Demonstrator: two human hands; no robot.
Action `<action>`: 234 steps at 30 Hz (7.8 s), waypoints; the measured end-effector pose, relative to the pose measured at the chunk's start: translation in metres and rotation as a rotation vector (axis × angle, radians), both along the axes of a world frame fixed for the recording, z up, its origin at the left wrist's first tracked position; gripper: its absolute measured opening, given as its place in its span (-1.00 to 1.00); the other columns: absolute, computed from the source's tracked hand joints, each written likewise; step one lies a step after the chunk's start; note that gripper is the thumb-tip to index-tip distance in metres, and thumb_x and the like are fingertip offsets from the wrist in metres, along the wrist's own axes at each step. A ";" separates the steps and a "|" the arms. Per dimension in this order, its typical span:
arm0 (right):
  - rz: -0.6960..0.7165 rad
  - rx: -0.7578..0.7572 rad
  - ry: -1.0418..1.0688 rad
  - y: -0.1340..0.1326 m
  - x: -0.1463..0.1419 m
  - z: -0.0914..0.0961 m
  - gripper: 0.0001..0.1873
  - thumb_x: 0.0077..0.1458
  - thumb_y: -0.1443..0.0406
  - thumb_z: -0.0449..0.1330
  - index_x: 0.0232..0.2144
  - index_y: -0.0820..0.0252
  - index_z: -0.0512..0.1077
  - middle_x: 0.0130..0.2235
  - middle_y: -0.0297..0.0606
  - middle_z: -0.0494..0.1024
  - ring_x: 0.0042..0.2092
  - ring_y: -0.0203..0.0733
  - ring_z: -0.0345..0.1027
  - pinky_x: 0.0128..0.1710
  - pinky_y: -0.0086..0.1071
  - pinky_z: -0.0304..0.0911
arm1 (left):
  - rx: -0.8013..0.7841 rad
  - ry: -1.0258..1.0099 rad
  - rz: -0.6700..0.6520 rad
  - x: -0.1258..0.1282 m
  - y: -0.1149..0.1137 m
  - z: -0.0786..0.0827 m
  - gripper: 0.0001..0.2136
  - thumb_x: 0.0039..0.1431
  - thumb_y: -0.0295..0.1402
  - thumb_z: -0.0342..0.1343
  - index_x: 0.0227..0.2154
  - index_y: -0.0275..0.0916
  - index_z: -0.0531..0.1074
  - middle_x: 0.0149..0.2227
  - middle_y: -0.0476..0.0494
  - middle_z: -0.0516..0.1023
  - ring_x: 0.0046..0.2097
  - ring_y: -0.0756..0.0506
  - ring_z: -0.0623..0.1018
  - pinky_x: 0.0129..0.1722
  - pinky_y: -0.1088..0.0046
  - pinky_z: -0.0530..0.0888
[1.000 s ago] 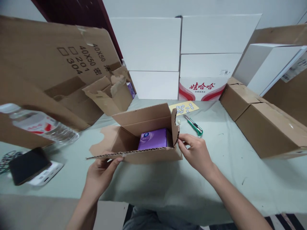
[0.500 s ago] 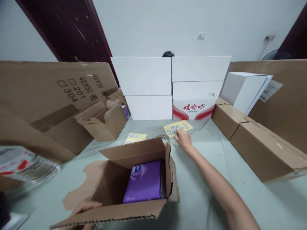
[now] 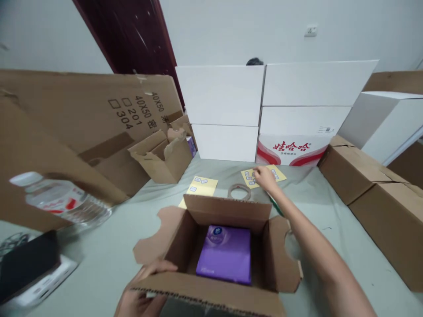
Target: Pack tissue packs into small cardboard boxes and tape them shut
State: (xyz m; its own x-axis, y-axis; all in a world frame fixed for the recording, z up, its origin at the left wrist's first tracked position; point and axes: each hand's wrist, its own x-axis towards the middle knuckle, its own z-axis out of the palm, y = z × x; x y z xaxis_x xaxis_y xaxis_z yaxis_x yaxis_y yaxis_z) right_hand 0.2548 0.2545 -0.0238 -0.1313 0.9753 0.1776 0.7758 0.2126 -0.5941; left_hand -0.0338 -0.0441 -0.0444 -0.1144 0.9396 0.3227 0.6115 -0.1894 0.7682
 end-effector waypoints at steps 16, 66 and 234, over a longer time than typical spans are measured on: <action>0.304 -0.144 0.777 -0.221 0.047 -0.002 -0.12 0.01 0.05 0.33 0.31 -0.19 0.06 0.31 -0.21 0.25 0.32 0.00 0.11 0.22 -0.10 0.18 | 0.414 0.024 -0.322 0.029 -0.015 0.001 -0.48 0.35 -0.16 -0.08 0.32 0.18 -0.02 0.42 -0.16 -0.05 0.40 -0.34 0.05 0.29 -0.18 0.11; 0.721 -0.297 0.513 -0.182 0.034 0.103 -0.52 0.18 -0.07 0.16 -0.20 0.24 0.52 -0.45 -0.30 0.49 -0.43 -0.33 0.33 -0.46 -0.48 0.24 | 0.139 0.406 -0.568 0.038 0.028 0.078 -0.66 0.15 -0.60 -0.13 -0.09 -0.24 0.42 0.07 -0.26 0.51 0.14 -0.20 0.48 0.10 0.14 0.47; 0.490 0.049 0.367 -0.249 0.000 0.083 -0.73 0.23 0.15 0.15 -0.16 0.15 0.55 -0.28 -0.22 0.63 -0.32 -0.19 0.49 -0.35 -0.45 0.35 | -0.552 -0.930 -0.849 0.066 0.048 0.095 -0.80 -0.25 -0.35 0.00 -0.47 -0.26 0.39 -0.62 0.06 0.26 -0.51 0.00 0.20 -0.39 0.41 0.15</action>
State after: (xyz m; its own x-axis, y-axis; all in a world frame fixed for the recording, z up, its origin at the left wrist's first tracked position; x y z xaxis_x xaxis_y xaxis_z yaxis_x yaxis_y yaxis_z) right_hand 0.2550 0.0053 0.0593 -0.4843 0.8065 0.3391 0.3273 0.5265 -0.7846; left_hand 0.0320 0.0042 0.0504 0.5882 0.8087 0.0092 -0.3142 0.2180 0.9240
